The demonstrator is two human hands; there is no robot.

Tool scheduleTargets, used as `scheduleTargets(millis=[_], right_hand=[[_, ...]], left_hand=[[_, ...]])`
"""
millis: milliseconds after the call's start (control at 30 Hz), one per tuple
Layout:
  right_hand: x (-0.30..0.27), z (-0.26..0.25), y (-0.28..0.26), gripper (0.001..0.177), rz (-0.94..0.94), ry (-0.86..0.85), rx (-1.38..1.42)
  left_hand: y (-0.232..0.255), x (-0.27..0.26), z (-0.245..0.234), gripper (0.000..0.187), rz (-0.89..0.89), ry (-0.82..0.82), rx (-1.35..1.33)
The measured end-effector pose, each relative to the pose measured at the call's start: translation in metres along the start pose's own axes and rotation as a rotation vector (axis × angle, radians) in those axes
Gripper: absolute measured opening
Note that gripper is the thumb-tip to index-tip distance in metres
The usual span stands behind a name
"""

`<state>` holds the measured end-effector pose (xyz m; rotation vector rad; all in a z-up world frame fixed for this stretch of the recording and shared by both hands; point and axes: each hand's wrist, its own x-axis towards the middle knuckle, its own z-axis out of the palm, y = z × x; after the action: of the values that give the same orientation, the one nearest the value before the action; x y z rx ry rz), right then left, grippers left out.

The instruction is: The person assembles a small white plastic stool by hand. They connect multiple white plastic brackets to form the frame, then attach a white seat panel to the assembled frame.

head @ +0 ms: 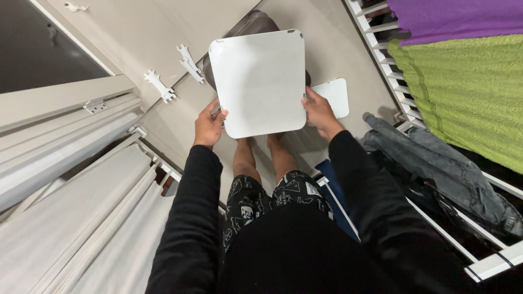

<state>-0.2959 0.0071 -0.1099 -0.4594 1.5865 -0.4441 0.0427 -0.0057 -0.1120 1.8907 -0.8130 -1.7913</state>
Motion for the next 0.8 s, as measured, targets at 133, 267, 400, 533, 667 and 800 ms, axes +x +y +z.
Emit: scheduleTargets(millis=[133,267,400,533,667,800], right_hand=[[-0.006,-0.019,-0.013,0.061,0.057,-0.079,-0.124],[0.002,-0.030,-0.020,0.052,0.031,-0.088,-0.226],[0.024,-0.021,-0.036,0.048,-0.185,-0.022,-0.202],[0.051,-0.009,-0.080,0.049,-0.162,-0.001,-0.041],[0.056,-0.004,-0.110,0.048,-0.160,-0.079,-0.055],[0.058,-0.009,-0.129,0.048,-0.116,-0.168,-0.037]], left_hand=[[-0.012,-0.007,0.000,0.051,-0.110,-0.091,-0.028],[-0.019,-0.004,0.007,0.053,-0.056,-0.017,0.053],[0.006,0.017,0.006,0.057,0.172,0.156,0.164],[0.050,0.042,0.012,0.059,0.031,0.147,0.044],[0.072,0.062,0.008,0.053,0.090,0.038,0.035],[0.074,0.077,-0.004,0.048,0.084,-0.139,-0.162]])
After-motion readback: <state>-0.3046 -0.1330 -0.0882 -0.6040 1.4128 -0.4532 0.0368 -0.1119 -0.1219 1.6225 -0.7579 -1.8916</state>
